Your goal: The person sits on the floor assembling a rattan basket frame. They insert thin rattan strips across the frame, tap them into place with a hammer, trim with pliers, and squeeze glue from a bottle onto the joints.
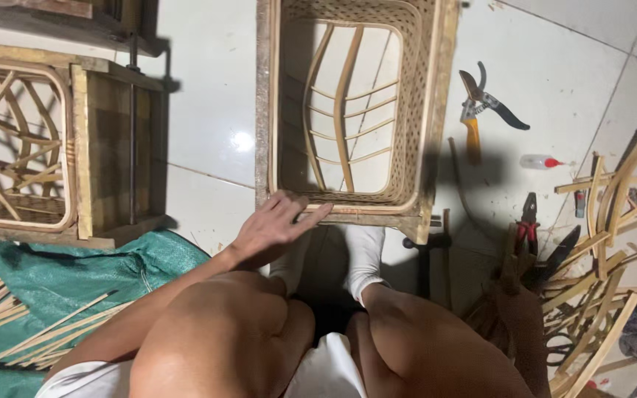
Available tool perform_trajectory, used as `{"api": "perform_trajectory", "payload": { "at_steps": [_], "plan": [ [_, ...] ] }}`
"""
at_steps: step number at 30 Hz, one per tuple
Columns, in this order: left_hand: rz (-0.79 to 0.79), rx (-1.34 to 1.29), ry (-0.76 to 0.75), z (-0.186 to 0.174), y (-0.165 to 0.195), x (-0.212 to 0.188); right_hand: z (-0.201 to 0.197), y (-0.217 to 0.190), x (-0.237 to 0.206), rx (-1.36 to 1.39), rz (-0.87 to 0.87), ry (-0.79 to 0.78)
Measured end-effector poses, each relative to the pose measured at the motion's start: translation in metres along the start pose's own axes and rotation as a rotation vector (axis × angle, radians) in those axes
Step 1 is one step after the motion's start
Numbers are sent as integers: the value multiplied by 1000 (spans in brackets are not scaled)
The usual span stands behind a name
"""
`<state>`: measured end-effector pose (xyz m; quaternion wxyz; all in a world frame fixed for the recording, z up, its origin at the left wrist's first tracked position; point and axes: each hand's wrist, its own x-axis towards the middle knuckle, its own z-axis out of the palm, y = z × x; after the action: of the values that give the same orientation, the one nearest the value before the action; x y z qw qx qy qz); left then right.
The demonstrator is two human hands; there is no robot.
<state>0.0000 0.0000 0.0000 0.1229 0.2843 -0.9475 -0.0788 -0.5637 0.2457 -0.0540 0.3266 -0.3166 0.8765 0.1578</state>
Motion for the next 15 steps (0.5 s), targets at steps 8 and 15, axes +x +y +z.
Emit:
{"api": "perform_trajectory", "payload": {
  "at_steps": [8, 15],
  "plan": [
    [-228, -207, 348, 4, -24, 8, -69, -70, -27, -41, -132, 225],
    [-960, -852, 361, -20, -96, 75, -145, -268, -75, 183, -829, 668]
  ]
}}
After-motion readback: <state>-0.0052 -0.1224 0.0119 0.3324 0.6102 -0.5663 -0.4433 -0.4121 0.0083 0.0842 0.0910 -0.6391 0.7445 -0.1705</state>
